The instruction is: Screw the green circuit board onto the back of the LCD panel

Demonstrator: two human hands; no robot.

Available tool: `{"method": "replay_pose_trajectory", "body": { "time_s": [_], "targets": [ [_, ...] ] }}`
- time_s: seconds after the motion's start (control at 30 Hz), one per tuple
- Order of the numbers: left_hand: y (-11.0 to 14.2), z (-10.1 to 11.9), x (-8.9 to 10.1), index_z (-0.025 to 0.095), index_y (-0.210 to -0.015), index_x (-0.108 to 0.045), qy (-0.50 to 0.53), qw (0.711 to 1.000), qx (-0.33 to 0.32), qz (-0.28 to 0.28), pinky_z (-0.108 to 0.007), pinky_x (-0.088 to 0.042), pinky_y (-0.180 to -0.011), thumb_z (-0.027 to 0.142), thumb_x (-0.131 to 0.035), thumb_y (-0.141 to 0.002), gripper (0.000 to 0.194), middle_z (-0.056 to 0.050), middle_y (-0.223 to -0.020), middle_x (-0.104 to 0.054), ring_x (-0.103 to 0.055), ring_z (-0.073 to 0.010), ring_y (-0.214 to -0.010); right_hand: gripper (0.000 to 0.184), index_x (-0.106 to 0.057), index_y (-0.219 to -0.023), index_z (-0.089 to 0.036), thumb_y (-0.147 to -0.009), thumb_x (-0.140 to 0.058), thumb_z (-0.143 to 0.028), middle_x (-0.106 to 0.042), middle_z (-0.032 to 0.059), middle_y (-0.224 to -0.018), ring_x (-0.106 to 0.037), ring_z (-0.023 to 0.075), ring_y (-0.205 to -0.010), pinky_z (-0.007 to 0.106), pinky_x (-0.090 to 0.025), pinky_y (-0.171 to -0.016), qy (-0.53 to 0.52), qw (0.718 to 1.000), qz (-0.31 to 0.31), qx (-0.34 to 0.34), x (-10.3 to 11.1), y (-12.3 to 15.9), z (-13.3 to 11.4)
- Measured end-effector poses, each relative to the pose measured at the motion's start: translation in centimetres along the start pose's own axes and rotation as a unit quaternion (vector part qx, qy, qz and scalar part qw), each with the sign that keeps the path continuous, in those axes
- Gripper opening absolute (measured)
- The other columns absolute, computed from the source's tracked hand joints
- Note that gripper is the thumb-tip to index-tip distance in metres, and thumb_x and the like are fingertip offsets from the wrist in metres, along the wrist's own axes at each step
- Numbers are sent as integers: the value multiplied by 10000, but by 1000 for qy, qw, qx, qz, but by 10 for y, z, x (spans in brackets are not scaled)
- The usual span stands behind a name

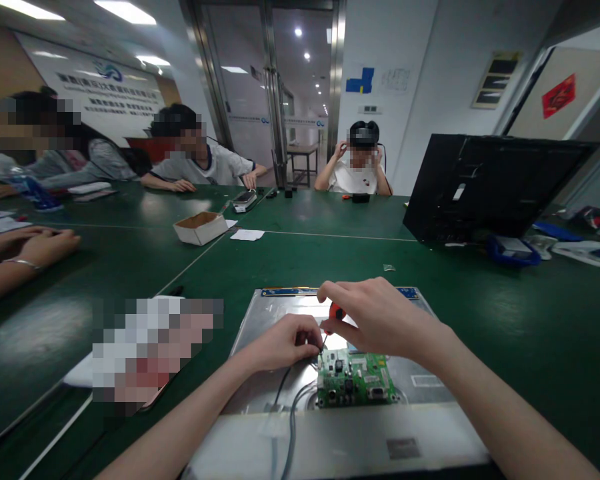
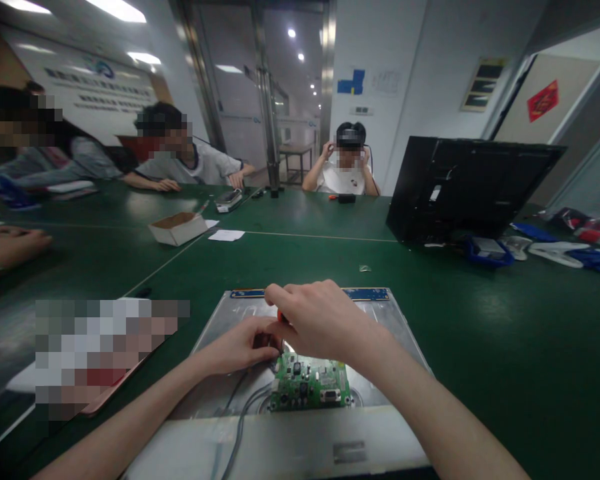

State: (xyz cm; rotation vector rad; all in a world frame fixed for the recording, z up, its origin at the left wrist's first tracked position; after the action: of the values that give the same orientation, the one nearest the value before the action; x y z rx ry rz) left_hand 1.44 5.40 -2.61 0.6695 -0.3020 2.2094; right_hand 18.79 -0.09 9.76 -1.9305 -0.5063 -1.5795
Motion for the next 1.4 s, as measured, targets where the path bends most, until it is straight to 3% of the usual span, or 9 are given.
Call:
{"method": "replay_pose_trajectory", "body": {
  "time_s": [0.2,0.33,0.57,0.77,0.9,1.13,1.4],
  "targets": [
    [0,6,2,151,-769,-650,-3,1000,-13,3,-236,-403,-611,118,-611,-718,72,5,-730,-626,-524,-140,-660,239,-521,-1080,-184,-841,-526,-198,-652,45,-990,-557,137,-707,269,-270,-541,-42,998,-12,38,3,5,-2],
    [0,7,1,147,-779,-655,-3,1000,-7,3,-236,-406,-606,115,-612,-718,81,8,-719,-619,-526,-139,-651,194,-518,-1044,-184,-853,-490,-170,-655,43,-971,-537,131,-675,265,-257,-530,-33,999,-13,34,3,4,-3],
    [1,4,2,142,-808,-665,-18,1000,-17,7,-248,-420,-625,143,-622,-739,82,-12,-759,-639,-546,-153,-677,154,-541,-1016,-186,-901,-540,-288,-675,11,-856,-557,134,-644,267,-243,-517,0,1000,-4,8,0,0,0],
    [0,7,2,144,-765,-658,-22,1000,-18,11,-239,-403,-604,127,-625,-721,58,-3,-724,-627,-532,-147,-656,203,-517,-1059,-181,-863,-522,-233,-655,33,-958,-547,133,-679,272,-270,-531,-32,999,-8,34,3,4,-3],
    [0,7,1,149,-769,-658,-15,1000,-11,4,-235,-408,-605,126,-617,-725,64,0,-729,-631,-535,-143,-655,191,-520,-1046,-181,-857,-496,-198,-656,38,-955,-528,124,-652,270,-262,-523,-23,999,-8,29,2,3,-3],
    [0,4,2,148,-800,-660,-21,1000,-13,6,-241,-423,-620,145,-615,-735,80,-8,-755,-635,-542,-147,-668,125,-547,-988,-191,-907,-529,-285,-672,11,-846,-548,122,-627,262,-243,-520,5,1000,3,12,0,1,0],
    [1,7,1,152,-794,-656,-25,1000,-19,2,-242,-417,-631,123,-594,-727,96,-6,-747,-629,-536,-150,-678,189,-529,-1029,-177,-843,-498,-195,-654,42,-948,-530,133,-659,272,-259,-527,-18,999,-3,39,3,4,-4]
  ]
}}
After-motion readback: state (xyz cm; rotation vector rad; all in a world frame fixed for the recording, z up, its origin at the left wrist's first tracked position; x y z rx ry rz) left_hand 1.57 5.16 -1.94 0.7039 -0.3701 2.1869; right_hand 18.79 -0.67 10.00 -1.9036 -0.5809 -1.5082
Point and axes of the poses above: each hand's wrist, its own y-axis away from the middle knuckle, its own x-axis out of the back of the hand, z = x × y, the point moved 2 cm from there along -y, towards the middle knuckle
